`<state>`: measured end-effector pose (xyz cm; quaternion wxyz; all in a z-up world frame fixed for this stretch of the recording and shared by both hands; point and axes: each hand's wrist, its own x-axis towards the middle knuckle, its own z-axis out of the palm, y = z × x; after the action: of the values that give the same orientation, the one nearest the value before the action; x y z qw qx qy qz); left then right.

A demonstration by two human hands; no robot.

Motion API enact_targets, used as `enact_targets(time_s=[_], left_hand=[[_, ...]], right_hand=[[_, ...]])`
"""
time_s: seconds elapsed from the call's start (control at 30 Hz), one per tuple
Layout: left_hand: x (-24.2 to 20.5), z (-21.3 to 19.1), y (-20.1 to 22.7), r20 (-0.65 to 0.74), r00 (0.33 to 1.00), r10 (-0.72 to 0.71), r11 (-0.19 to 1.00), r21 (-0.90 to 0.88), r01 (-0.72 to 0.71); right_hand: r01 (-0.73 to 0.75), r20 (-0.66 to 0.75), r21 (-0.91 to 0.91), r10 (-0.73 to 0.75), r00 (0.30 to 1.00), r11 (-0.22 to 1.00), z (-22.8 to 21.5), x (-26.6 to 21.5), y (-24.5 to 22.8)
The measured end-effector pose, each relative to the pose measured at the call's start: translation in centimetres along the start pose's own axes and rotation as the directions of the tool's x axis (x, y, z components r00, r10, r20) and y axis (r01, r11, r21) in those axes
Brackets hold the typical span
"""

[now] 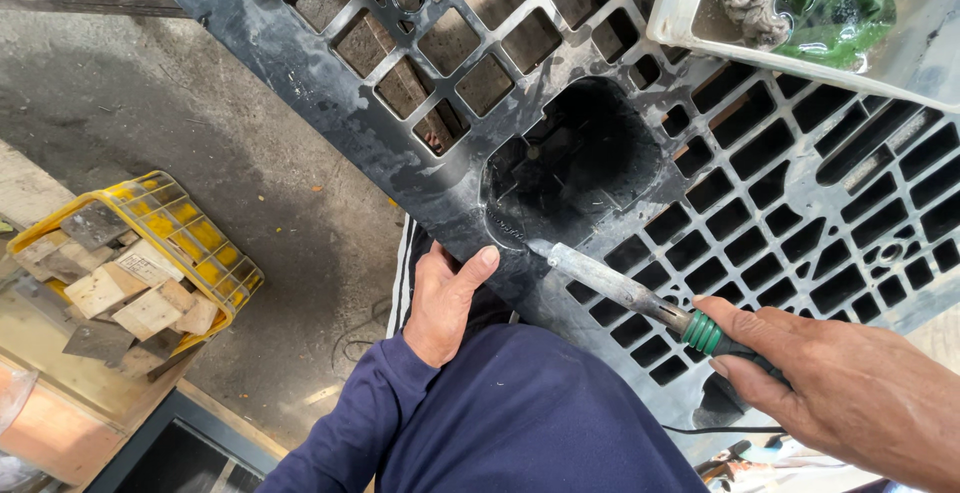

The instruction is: The person uses a soldering iron to melt and smooth the edges of a hole in a large black plastic grid. They then use a hand saw to cut a small section of the grid's edge.

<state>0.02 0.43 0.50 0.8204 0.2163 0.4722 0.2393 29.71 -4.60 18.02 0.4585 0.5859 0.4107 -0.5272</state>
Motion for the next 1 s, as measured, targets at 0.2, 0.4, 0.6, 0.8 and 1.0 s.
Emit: enact_targets(time_s=[0.2,0.4,0.6,0.8,1.0], left_hand=[[-0.1,0.0,0.0,0.017,1.000,0.024,1.000,0.003,-0.024],[0.0,0.2,-0.1,0.005,1.000,-0.013,1.000,-0.021,0.013],[-0.1,0.1,-0.2,0.021,1.000,0.014,1.000,-0.012,-0.013],[0.0,0.3,-0.3,0.000,1.000,-0.005,0.999,-0.050,0.005],[-0.1,0.4,-0.2,-0.015,1.000,0.016,0.998,-0.061,-0.017]], right_hand=[[0.040,-0.063,0.070,-0.036,0.997,0.997,0.4,0.2,0.1],[-0.015,0.030,0.059,0.014,0.999,0.998,0.2,0.3,-0.1],[-0.023,0.035,0.069,0.021,0.999,0.997,0.1,0.2,-0.2],[0.048,-0.063,0.142,-0.039,0.997,0.989,0.6,0.6,0.5],[-0.047,0.012,0.409,0.047,0.999,0.911,3.0,2.0,2.8]])
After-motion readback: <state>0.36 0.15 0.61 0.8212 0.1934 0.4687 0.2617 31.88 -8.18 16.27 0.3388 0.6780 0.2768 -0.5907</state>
